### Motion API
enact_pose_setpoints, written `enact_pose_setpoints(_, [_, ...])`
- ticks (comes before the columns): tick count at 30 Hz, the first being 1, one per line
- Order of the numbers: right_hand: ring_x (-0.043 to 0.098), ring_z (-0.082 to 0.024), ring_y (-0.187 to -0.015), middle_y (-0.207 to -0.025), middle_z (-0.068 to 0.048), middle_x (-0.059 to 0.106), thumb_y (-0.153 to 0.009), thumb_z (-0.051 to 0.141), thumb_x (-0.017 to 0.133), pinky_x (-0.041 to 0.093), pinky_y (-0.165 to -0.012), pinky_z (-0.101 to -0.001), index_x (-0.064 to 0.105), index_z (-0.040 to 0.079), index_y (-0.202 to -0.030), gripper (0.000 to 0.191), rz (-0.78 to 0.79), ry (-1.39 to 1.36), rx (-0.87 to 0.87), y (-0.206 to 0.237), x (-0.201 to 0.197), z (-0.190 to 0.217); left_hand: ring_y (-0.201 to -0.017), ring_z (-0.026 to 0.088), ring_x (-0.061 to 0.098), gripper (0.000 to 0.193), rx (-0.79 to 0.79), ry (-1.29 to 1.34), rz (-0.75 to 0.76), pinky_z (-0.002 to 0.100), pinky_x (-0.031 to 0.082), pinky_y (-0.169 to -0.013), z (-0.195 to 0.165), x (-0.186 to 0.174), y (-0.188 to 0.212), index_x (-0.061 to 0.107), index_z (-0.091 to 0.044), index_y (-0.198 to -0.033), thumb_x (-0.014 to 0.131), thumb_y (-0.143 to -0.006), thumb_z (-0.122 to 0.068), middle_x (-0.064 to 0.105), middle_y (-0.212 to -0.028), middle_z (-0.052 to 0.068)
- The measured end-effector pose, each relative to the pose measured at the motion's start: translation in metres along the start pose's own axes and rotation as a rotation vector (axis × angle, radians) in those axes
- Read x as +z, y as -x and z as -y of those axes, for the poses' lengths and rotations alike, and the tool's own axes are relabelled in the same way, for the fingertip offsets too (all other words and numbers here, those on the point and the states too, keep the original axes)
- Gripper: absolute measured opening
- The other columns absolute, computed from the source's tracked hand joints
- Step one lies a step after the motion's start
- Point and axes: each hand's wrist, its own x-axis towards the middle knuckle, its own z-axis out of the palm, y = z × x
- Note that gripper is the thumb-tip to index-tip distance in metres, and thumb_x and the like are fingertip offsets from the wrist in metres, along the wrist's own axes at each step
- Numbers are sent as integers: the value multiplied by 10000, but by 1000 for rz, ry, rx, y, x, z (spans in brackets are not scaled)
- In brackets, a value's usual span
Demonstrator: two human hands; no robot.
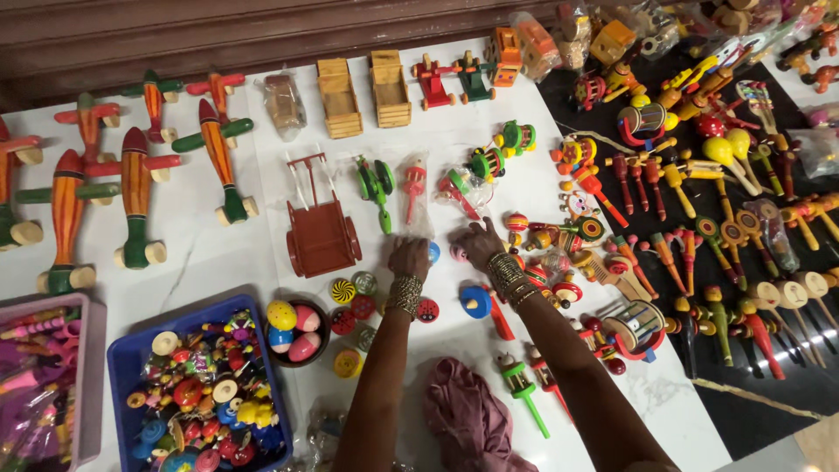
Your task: The person arranges wooden toys on a table, picking up and placing items such as spinning tops, maracas, and toy drums. They use a cloth to wipe some toys and reposition them in neat rows.
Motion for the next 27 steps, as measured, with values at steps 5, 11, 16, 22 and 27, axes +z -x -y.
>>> enact_pose_setpoints(5, [532,-226,-1299,-1205,62,723,-868,248,691,199,-1199,-600,721,349,-1230,376,2,-20,13,-4,0,0,-1146,325,612,508,45,-113,-130,586,315,-1144,-9,8,7,719,-114,-1070,870,-663,-378,740,-1086,109])
enact_pose_setpoints(11, [540,-199,-1297,-1209,76,722,-879,255,692,172,-1236,-597,693,371,-1286,424,138,-16,38,-3,4,-2,-1131,302,614,461,-45,70,-31,619,272,-1201,-24,14,14,712,-159,-1090,886,-694,-320,745,-1078,56])
enact_pose_setpoints(16, [517,-235,-1285,-1266,55,683,-793,294,751,187,-1164,-621,631,366,-1355,578,32,-53,30,2,3,-5,-1112,313,606,619,-48,49,-26,630,271,-1189,-25,10,14,657,-152,-1200,914,-657,-304,733,-1025,60])
enact_pose_setpoints(22, [522,-234,-1306,-1301,87,676,-787,303,783,267,-1159,-626,649,345,-1320,551,-76,-109,70,15,-3,-8,-1097,325,592,718,-93,64,-144,607,330,-1109,-4,0,26,633,-155,-1274,912,-619,-247,693,-1089,60])
enact_pose_setpoints(27, [569,-212,-1249,-1265,69,690,-805,222,741,347,-1120,-563,679,324,-1286,496,-213,-210,-80,17,1,3,-1124,332,594,589,-163,126,-119,506,441,-1011,22,-7,35,633,-150,-1223,875,-688,-189,668,-1151,84])
